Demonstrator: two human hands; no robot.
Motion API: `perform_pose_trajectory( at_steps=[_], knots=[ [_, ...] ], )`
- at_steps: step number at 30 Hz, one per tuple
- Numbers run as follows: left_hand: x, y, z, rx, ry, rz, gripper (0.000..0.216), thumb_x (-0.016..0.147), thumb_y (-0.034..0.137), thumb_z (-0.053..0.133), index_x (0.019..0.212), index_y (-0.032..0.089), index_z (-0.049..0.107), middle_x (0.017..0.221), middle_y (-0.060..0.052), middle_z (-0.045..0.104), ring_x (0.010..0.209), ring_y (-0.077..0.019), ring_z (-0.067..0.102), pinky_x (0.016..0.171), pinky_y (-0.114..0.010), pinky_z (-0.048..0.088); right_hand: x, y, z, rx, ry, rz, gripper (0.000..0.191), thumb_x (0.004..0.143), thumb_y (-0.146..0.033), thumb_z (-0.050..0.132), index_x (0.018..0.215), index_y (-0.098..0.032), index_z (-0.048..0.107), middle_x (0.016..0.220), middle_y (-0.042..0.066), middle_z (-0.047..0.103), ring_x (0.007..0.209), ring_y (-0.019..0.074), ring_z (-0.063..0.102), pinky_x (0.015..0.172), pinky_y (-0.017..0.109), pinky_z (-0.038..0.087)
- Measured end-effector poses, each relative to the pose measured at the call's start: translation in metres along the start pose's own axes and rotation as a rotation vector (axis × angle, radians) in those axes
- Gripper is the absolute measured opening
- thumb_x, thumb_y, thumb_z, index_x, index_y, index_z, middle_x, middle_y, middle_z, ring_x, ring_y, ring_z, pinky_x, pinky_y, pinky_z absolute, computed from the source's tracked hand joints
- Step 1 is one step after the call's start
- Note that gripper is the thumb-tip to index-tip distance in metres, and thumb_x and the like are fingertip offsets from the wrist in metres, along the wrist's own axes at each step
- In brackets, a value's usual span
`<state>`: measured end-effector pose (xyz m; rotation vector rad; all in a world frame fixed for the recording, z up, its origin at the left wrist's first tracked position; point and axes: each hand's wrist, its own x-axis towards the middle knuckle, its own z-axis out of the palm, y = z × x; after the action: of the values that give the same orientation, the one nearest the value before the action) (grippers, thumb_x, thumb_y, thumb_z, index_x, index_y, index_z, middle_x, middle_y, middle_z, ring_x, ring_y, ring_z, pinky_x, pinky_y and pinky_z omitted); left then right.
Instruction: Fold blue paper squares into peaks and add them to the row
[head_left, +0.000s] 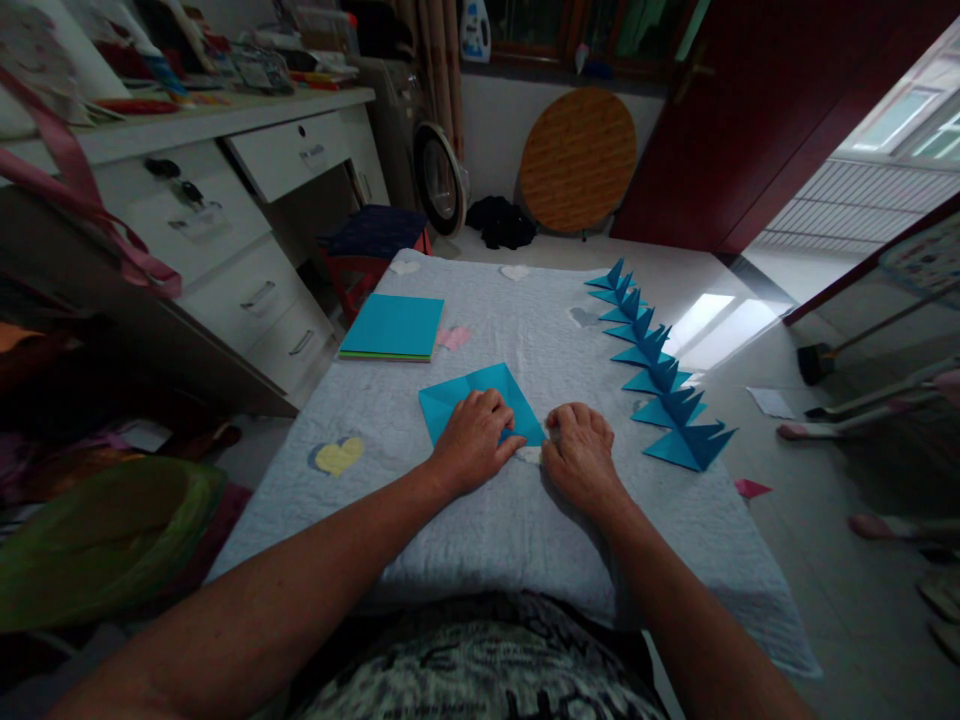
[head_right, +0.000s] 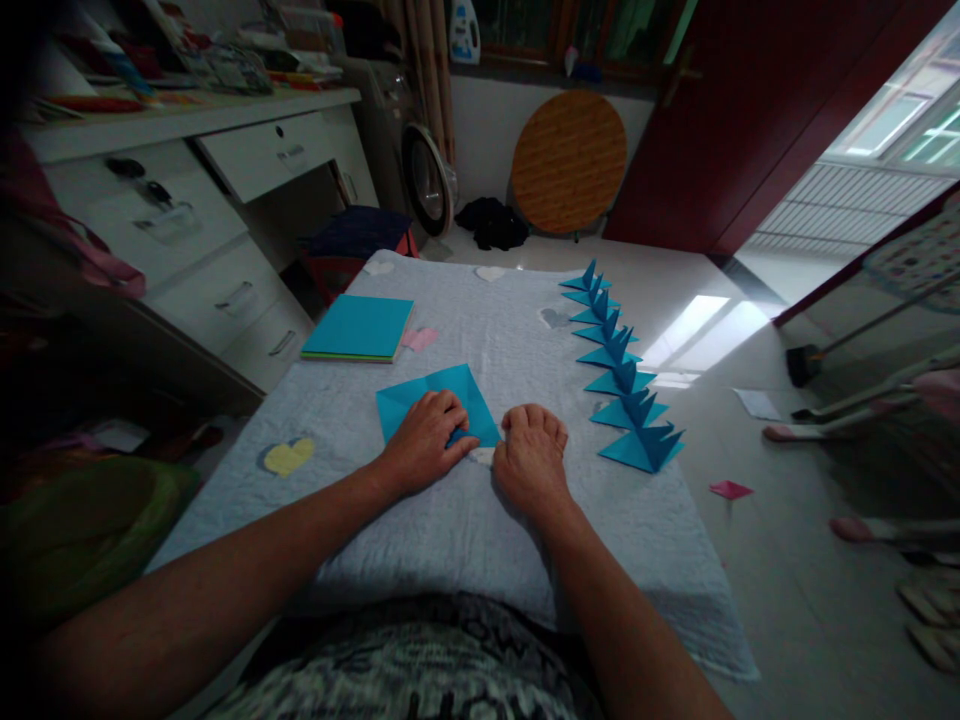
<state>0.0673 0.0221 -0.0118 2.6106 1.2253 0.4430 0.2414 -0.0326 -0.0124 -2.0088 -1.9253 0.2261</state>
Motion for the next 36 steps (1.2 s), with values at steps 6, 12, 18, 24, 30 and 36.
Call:
perform_pose_trajectory(
  at_steps=[6, 12, 18, 24, 30, 36],
  knots=[
    [-0.001, 0.0, 0.001, 0.006, -0.007, 0.012, 0.021, 0.092, 0.039, 0.063, 0.092, 0.018, 0.062, 0.102, -0.007, 0.057, 0.099, -0.0256, 0.049, 0.084, -0.039, 0.041, 0.001, 0.008, -0.005, 0.131, -0.011, -0.01, 0.025, 0.078, -0.014, 0.047, 0.099, -0.02, 0.058, 0.108, 0.01, 0.058, 0.108, 0.0279, 0.046, 0.096, 0.043, 0.031],
    [-0.001, 0.001, 0.001, 0.024, -0.015, 0.013, 0.02, 0.092, 0.039, 0.063, 0.092, 0.019, 0.062, 0.103, -0.007, 0.058, 0.1, -0.025, 0.048, 0.084, -0.038, 0.041, -0.002, 0.012, -0.009, 0.159, -0.061, -0.1, 0.027, 0.074, -0.012, 0.049, 0.097, -0.021, 0.062, 0.111, 0.009, 0.056, 0.11, 0.027, 0.045, 0.097, 0.043, 0.031],
    [-0.001, 0.002, 0.0, 0.025, -0.028, 0.009, 0.02, 0.093, 0.039, 0.063, 0.092, 0.019, 0.062, 0.103, -0.006, 0.058, 0.1, -0.0249, 0.049, 0.083, -0.038, 0.041, -0.001, 0.01, -0.007, 0.134, -0.06, -0.099, 0.01, 0.085, -0.022, 0.052, 0.09, -0.022, 0.061, 0.111, 0.009, 0.057, 0.109, 0.0273, 0.047, 0.098, 0.045, 0.03],
    [-0.001, 0.002, -0.001, 0.024, -0.022, 0.008, 0.02, 0.093, 0.039, 0.063, 0.091, 0.019, 0.062, 0.103, -0.007, 0.058, 0.1, -0.0252, 0.049, 0.083, -0.038, 0.04, 0.002, 0.003, -0.003, 0.053, -0.043, -0.036, 0.01, 0.088, -0.024, 0.051, 0.086, -0.021, 0.06, 0.11, 0.009, 0.058, 0.106, 0.0281, 0.048, 0.095, 0.046, 0.032],
    [-0.001, 0.001, 0.0, 0.035, -0.016, 0.015, 0.02, 0.094, 0.039, 0.061, 0.092, 0.019, 0.062, 0.103, -0.007, 0.058, 0.1, -0.0252, 0.049, 0.083, -0.038, 0.04, 0.002, 0.002, -0.002, 0.049, -0.024, -0.005, 0.017, 0.083, -0.016, 0.049, 0.093, -0.022, 0.062, 0.109, 0.01, 0.058, 0.106, 0.0297, 0.046, 0.094, 0.046, 0.033],
    [-0.001, 0.001, 0.0, 0.028, -0.019, 0.013, 0.02, 0.093, 0.039, 0.062, 0.091, 0.019, 0.062, 0.103, -0.007, 0.058, 0.1, -0.0255, 0.049, 0.084, -0.039, 0.041, 0.003, 0.012, -0.003, 0.229, 0.032, 0.014, 0.036, 0.069, -0.006, 0.043, 0.098, -0.02, 0.059, 0.103, 0.01, 0.061, 0.103, 0.0273, 0.051, 0.092, 0.043, 0.038]
  ],
)
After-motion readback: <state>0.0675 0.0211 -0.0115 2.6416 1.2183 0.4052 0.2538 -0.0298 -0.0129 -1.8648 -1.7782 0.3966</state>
